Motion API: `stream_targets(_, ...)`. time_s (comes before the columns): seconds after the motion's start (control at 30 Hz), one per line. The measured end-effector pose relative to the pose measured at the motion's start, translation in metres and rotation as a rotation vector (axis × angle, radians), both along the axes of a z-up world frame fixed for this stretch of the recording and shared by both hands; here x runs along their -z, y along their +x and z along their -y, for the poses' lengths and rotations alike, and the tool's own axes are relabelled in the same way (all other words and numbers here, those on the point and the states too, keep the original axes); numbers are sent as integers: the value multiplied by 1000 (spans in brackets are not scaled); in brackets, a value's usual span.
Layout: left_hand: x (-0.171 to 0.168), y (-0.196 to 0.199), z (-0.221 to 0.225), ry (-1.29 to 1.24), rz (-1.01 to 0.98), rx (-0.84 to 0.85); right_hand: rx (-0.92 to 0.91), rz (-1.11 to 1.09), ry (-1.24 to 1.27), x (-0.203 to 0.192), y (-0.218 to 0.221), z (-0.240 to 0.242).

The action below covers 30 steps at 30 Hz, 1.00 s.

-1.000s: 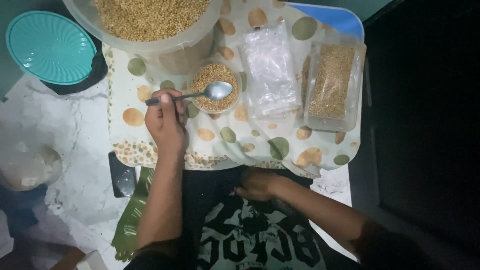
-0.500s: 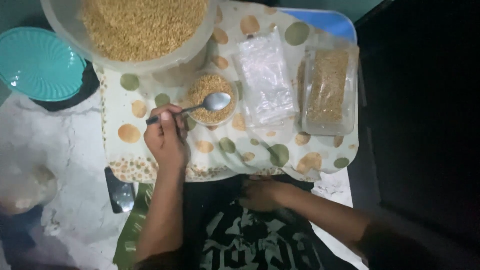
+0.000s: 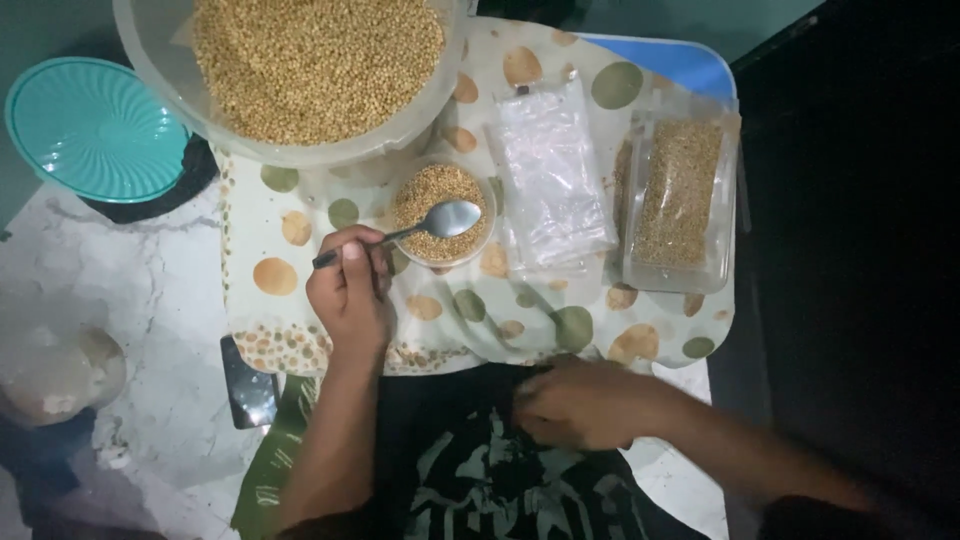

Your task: Scooping grains from a bowl into small plastic bags using a spoon for packaging.

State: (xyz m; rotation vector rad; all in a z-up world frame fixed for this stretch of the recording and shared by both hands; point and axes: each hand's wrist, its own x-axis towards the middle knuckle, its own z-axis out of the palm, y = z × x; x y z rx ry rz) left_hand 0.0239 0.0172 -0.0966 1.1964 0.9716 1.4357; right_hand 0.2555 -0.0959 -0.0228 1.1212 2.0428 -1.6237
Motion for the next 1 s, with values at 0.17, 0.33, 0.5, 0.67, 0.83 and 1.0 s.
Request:
stream_targets(0.17,2,2,-1,-6,61,-20,567,528,-34,-122,1,-87)
stream_targets(0.33,4,2,-1,-23,58,-42,-183,389,1089,-37,83,-120)
stream_targets(0.5,2,4,-4,6,93,-78,-463,453,989,-17,85,-154)
stream_targets(0.67,1,5,-5,-38,58,-97,-588,374,1221,4,92,-156)
stream_targets(0.83,1,8,-7,-44,74,-95,-605,336,1302,-5,93,-161)
stream_targets(1.0,0,8,-9,-28,68,-86,-633,345,1341,-28,86,-170)
